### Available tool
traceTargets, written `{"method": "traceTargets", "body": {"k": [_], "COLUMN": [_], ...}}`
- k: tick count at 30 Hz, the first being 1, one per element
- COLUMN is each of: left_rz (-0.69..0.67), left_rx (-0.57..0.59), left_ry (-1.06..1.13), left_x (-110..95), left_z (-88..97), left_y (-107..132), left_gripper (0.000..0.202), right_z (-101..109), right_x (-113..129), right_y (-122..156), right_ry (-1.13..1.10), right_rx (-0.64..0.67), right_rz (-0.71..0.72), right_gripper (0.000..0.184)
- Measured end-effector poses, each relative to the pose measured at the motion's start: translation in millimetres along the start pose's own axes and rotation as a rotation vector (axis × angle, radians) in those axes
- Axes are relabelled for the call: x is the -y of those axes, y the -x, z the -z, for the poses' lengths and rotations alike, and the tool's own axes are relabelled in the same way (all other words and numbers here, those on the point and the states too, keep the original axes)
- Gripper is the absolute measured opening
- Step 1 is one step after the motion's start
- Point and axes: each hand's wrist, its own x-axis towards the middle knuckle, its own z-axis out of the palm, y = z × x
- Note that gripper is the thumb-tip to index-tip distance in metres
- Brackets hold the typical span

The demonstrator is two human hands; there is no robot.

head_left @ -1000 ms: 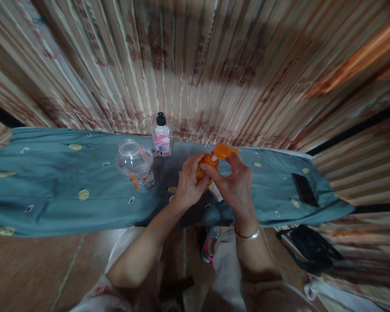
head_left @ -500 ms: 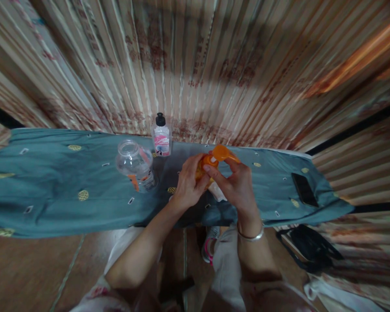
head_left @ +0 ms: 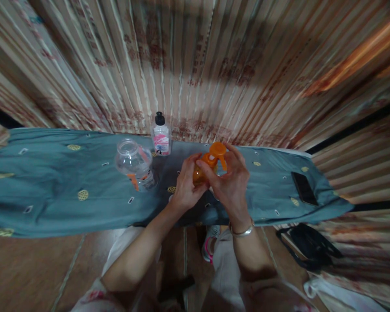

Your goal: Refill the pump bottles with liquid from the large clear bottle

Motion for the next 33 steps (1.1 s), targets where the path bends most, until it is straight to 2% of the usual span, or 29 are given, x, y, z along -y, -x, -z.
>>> {"method": "traceTargets", "body": {"k": [4, 8, 10, 12, 15, 18, 20, 22, 25, 28, 30, 33], "left_rz": [-0.104, -0.123, -0.097, -0.06, 0.018, 0.054, 0.052, 0.041, 0.027, 0.035, 0.023, -0.029], "left_rx": [-0.041, -0.05, -0.038, -0.021, -0.001, 0.005, 0.003, 0.0, -0.005, 0.0, -0.001, -0.02], "left_ry": [-0.013, -0.011, -0.02, -0.033, -0.034, -0.012, 0.005, 0.02, 0.025, 0.01, -0.003, -0.015], "left_x": [2, 1, 1, 0, 0, 2, 3, 5, 5, 3, 3, 4], "left_z": [-1.0, -0.6, -0.3, -0.2, -0.4, -1.0, -1.4, -1.8, -2.1, -2.0, -1.7, -1.3], "left_y": [1, 0, 0, 0, 1, 3, 5, 6, 6, 4, 4, 3], "left_gripper": [0.063, 0.059, 0.061, 0.064, 0.069, 0.068, 0.066, 0.066, 0.068, 0.07, 0.071, 0.071], "right_z": [2, 17, 25, 28, 23, 12, 8, 9, 17, 23, 22, 14], "right_x": [0, -3, -5, -6, -7, -5, -4, -4, -7, -11, -12, -11], "right_y": [0, -4, -7, -8, -7, -2, 1, 1, -2, -4, -4, -2], "right_ry": [0.01, -0.106, -0.187, -0.226, -0.172, -0.063, -0.023, -0.035, -0.146, -0.272, -0.279, -0.191], "right_rx": [0.028, 0.27, 0.403, 0.461, 0.385, 0.221, 0.157, 0.174, 0.317, 0.444, 0.438, 0.328], "right_rz": [0.003, -0.021, 0.009, 0.035, 0.01, -0.055, -0.08, -0.08, -0.055, -0.016, -0.012, -0.044], "right_gripper": [0.034, 0.052, 0.047, 0.038, 0.033, 0.038, 0.043, 0.048, 0.053, 0.042, 0.037, 0.036]}}
